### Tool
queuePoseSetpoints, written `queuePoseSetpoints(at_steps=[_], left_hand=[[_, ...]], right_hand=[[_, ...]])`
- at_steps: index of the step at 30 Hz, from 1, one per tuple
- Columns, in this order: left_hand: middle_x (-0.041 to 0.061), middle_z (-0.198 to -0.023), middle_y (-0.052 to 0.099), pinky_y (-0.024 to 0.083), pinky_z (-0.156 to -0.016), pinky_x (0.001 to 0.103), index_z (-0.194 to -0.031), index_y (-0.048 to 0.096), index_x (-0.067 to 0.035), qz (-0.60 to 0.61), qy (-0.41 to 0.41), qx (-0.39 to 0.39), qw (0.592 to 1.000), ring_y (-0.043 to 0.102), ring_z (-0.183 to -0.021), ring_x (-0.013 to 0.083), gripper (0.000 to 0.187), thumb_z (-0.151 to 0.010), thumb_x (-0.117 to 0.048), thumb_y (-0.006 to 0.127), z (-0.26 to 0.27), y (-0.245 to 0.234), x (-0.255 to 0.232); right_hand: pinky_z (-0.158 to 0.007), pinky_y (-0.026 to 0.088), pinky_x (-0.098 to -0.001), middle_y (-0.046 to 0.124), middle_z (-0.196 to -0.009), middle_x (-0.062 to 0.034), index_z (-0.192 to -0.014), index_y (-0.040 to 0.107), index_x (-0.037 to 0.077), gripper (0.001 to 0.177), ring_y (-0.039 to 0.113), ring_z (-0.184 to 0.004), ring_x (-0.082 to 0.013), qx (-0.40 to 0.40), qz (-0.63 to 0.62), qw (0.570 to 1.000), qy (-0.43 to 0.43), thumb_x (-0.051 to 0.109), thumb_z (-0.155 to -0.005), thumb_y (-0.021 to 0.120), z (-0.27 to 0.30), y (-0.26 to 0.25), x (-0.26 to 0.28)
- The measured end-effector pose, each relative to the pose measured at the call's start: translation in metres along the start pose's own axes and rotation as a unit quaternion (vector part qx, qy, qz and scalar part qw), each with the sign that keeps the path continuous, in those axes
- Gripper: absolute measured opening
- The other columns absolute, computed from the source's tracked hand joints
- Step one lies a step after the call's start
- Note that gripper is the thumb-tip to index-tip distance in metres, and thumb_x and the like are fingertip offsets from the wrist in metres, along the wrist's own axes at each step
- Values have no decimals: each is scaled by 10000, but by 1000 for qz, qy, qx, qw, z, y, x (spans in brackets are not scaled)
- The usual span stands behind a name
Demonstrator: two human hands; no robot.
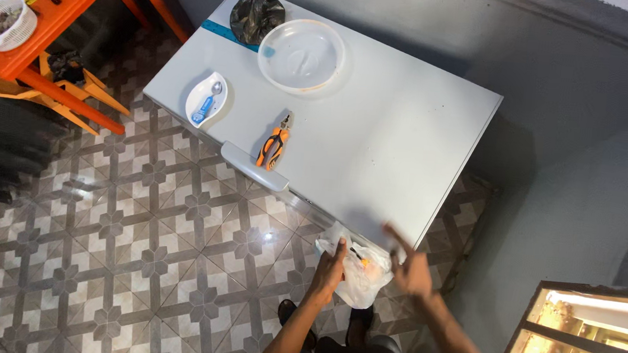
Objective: The person tidies several objects on a freezer and an orange table, including placing items into a plastic bag and moving a plate, spoon, and pliers.
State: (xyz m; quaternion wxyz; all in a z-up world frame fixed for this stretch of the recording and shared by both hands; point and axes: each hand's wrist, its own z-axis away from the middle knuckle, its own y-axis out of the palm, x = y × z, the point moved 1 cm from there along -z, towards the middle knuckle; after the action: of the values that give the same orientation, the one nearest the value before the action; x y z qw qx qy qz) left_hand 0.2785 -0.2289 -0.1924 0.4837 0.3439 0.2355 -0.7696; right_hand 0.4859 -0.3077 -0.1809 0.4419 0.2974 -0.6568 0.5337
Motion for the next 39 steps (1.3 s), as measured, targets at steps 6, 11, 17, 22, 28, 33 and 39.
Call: queuePoseSetpoints(at_steps=[6,11,17,22,28,33,39], left_hand=[[19,-710,480,471,-578,346,-961,513,24,-4,3,-60,998,513,-634,144,771,-1016,-745,479,-20,-24,27],[20,-755,579,511,-610,338,-1150,630,-34,58,-17,-100,993,583,-669,134,749,-903,-728,497,-17,-47,16],[22,-934,648,543,-650,329,-1323,576,-61,72,16,-113,991,646,-810,137,716,-875,-616,644,-16,-70,-4],[-33,-1065,666,581,-676,343,-1398,450,-183,135,29,-122,983,674,-914,138,673,-831,-475,668,-20,-85,-22],[3,-698,465,412,-540,345,-1079,625,93,52,65,-127,988,461,-618,142,560,-1009,-460,688,-43,-109,-30],[17,-645,460,384,-511,334,-1123,681,-36,44,3,-176,983,440,-569,130,461,-925,-452,682,-51,-117,-59],[-21,-655,559,389,-488,300,-1061,666,-40,91,-40,-215,971,471,-536,98,388,-911,-397,696,-64,-123,-62]], right_hand=[[-1298,364,-433,400,-1679,-207,-1240,606,62,314,381,-1573,-328,-25,235,965,-110,150,-951,521,-75,-25,-51],[-1224,269,-424,439,-1568,-239,-1469,492,-45,767,345,-1510,-333,146,-199,947,-207,-59,-721,324,15,42,31],[-907,586,-352,760,-1141,-173,-1217,691,-44,301,712,-1004,-204,-48,-168,984,45,79,-944,657,-26,37,26],[-647,580,-382,813,-942,-201,-1289,693,73,322,694,-603,-211,-22,28,968,248,221,-1008,642,-82,9,45],[-637,565,-396,634,-1401,-81,-1417,559,115,461,661,-669,-269,-45,40,998,12,84,-962,633,-131,-32,29],[-652,579,-373,585,-1498,-79,-1519,444,69,623,702,-632,-278,-61,188,979,46,154,-947,677,-231,-91,-69],[-1230,296,-470,341,-1660,-173,-1597,388,20,676,346,-1493,-337,-43,283,957,-39,270,-1003,592,-356,-169,-150]])
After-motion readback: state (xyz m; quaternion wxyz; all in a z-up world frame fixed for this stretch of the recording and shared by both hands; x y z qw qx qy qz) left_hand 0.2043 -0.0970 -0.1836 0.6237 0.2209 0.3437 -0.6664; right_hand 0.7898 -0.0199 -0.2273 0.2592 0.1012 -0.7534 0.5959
